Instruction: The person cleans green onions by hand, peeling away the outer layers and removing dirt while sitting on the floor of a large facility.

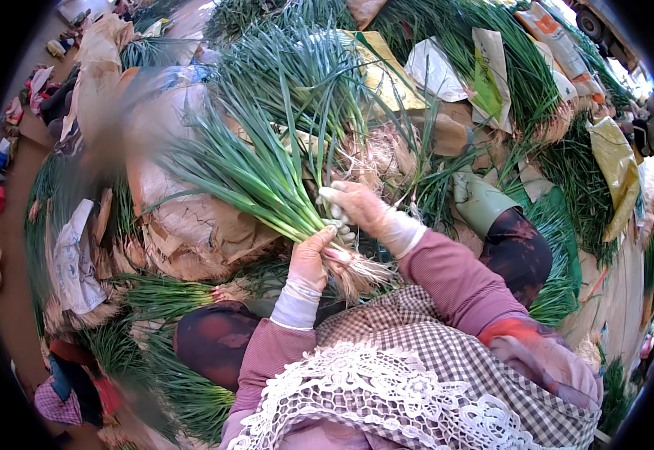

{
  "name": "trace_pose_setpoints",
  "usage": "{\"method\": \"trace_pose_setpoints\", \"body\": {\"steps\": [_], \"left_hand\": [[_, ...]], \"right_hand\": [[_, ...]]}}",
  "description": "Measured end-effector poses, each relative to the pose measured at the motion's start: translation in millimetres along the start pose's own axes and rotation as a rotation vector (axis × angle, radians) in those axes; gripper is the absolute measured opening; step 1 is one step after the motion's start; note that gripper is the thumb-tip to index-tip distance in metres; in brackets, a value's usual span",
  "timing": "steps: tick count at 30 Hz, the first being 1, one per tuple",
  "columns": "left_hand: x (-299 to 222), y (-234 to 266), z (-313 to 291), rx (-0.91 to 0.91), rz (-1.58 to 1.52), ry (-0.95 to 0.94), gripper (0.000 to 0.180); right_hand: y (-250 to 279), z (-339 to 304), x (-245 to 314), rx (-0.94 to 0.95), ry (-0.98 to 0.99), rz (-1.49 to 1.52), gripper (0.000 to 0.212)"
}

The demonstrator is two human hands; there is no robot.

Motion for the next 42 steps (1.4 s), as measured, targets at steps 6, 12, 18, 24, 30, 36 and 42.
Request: {"method": "trace_pose_setpoints", "body": {"steps": [6, 12, 18, 24, 30, 36, 42], "left_hand": [[14, 6, 2, -0.051, -0.11, 0.037, 0.01], [-6, -17, -5, 0.233, -0.274, -0.182, 0.01], [-1, -19, 4, 0.132, -0.124, -0.153, 0.018], [-2, -20, 6, 0.156, -0.08, -0.065, 0.021], [-6, -39, 5, 0.306, -0.1, -0.089, 0.023], [-2, -37, 12, 0.155, -0.043, 0.023, 0.033], [-28, -39, 8, 0.365, 0.067, -0.237, 0.03]], "right_hand": [[7, -3, -45, -0.347, -0.01, -0.719, 0.025], [43, -15, -80, 0.374, -0.527, -1.427, 0.031], [19, -30, -10, 0.126, 0.121, -0.134, 0.032], [-1, -34, 58, -0.104, 0.082, -1.021, 0.025], [12, -70, 86, -0.296, 0.082, -0.757, 0.039], [27, -81, 86, -0.574, 0.458, -0.489, 0.042], [149, -273, 138, -1.058, 0.847, -0.262, 0.02]]}}
Point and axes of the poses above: each hand's wrist, its own z-axis towards the middle knuckle, its own y-axis out of the back of the hand, x = y × z, the point moved 3 cm from there along z, towards the middle knuckle, and after that the axes turned 9 degrees about x, right-handed, at the moved point
